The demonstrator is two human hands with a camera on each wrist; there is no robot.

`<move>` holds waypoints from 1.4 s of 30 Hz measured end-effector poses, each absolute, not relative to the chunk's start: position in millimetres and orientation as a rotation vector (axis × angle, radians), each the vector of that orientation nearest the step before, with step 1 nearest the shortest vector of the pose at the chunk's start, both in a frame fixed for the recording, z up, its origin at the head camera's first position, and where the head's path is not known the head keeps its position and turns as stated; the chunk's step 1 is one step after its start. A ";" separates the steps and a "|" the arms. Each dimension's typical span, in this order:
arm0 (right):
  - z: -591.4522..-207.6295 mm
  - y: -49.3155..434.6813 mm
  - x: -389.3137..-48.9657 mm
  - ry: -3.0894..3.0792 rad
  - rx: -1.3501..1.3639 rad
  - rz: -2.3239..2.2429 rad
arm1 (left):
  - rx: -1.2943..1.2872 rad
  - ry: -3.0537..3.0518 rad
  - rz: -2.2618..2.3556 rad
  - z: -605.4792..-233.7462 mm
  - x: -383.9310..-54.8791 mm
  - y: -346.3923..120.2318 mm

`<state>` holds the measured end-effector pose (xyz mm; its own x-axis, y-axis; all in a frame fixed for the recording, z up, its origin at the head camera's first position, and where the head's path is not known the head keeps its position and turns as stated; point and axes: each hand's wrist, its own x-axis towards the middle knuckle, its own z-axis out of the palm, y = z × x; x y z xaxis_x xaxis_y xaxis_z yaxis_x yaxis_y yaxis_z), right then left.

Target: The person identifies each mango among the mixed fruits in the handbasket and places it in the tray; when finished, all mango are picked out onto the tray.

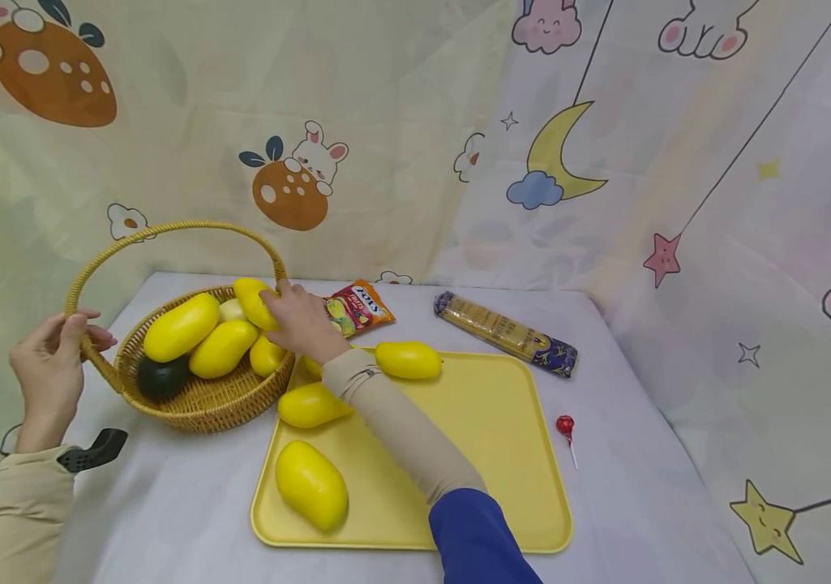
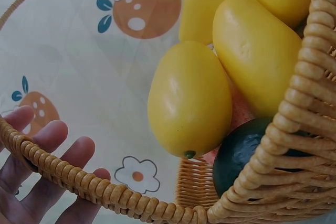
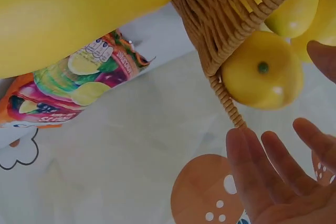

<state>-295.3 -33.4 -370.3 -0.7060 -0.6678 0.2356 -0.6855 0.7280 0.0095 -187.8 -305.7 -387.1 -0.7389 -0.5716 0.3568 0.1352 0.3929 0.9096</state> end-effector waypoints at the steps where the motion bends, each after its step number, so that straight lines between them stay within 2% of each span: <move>1: -370.2 -35.1 -294.7 -2.707 1.067 0.113 | 0.374 -2.001 -1.392 -387.1 -187.8 -305.6; 27: -385.0 -81.2 -305.5 -2.761 0.970 -0.186 | 0.356 -1.985 -1.419 -390.6 -188.4 -305.8; 42: -391.3 -75.9 -300.5 -2.688 0.904 -0.172 | 0.317 -1.970 -1.415 -389.4 -190.1 -305.9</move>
<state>-300.5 -75.9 -391.3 -0.7574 -0.6063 0.2425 -0.5705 0.7951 0.2059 -190.1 -305.9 -389.4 -0.7382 -0.5551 0.3833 0.1858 0.3788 0.9066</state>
